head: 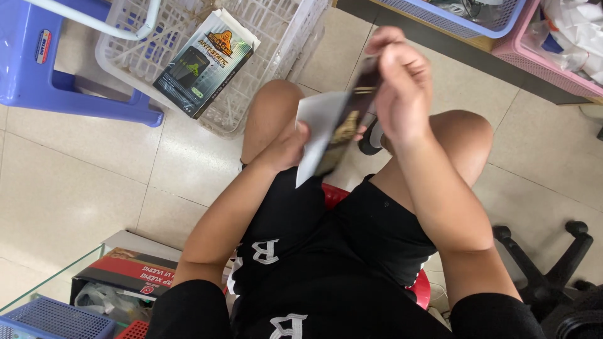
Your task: Cleaning a mobile phone screen with a cloth and organizing protector packaging.
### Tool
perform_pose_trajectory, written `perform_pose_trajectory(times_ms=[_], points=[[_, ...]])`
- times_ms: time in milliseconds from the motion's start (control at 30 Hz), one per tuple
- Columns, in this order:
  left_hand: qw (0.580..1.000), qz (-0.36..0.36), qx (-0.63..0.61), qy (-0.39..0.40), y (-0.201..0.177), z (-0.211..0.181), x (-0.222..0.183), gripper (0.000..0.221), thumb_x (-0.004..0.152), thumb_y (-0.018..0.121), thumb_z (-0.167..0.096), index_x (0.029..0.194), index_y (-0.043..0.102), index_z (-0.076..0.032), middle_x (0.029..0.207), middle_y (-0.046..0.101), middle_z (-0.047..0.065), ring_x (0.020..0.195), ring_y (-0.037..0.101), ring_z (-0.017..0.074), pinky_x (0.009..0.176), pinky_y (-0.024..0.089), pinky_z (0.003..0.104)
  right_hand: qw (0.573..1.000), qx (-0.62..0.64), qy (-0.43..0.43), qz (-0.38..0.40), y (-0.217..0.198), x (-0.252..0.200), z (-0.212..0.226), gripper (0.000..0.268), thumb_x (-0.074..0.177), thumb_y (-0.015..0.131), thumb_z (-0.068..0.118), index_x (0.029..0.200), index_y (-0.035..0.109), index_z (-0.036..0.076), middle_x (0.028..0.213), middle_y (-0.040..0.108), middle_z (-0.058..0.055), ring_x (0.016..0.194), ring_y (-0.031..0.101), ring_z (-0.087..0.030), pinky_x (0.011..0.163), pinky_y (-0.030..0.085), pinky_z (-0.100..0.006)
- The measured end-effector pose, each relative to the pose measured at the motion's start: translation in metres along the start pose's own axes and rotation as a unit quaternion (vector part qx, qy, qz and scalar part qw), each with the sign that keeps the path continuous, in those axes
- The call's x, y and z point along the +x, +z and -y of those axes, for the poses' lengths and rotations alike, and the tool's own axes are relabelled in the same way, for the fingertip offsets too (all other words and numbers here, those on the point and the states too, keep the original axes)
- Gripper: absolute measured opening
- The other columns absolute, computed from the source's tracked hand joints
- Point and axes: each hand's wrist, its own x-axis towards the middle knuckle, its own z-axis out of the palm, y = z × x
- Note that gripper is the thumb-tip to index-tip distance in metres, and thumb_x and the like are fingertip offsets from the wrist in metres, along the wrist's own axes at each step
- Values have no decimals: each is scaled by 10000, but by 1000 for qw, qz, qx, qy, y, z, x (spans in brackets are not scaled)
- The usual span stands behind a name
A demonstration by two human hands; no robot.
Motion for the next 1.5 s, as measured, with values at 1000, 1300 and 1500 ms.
perform_pose_trajectory(times_ms=[1000,1300,1500], points=[[957,-127,-216,145,-17,-13,-9,665,1139,275,-505,1522,455,9,1410,601,170,1162,655,252,1009,558,405,625,-576,-320,419,43,-28,-24,592,973,612,793,1409,708,405,1602,458,-58,1463,316,-295,1215,169,-517],[961,-158,-165,157,-8,-19,-7,614,1144,281,-471,1527,466,-28,1449,581,143,1193,656,260,1039,555,411,648,-572,-274,423,37,-26,-17,649,925,657,813,1402,725,379,1612,462,-66,1478,300,-312,1223,136,-526],[956,-142,-194,165,-10,-18,-5,601,1156,291,-468,1548,465,-47,1476,572,128,1215,640,223,1032,549,379,656,-566,-274,417,35,-22,-17,675,914,679,826,1407,735,368,1638,432,-70,1506,273,-318,1227,87,-528]])
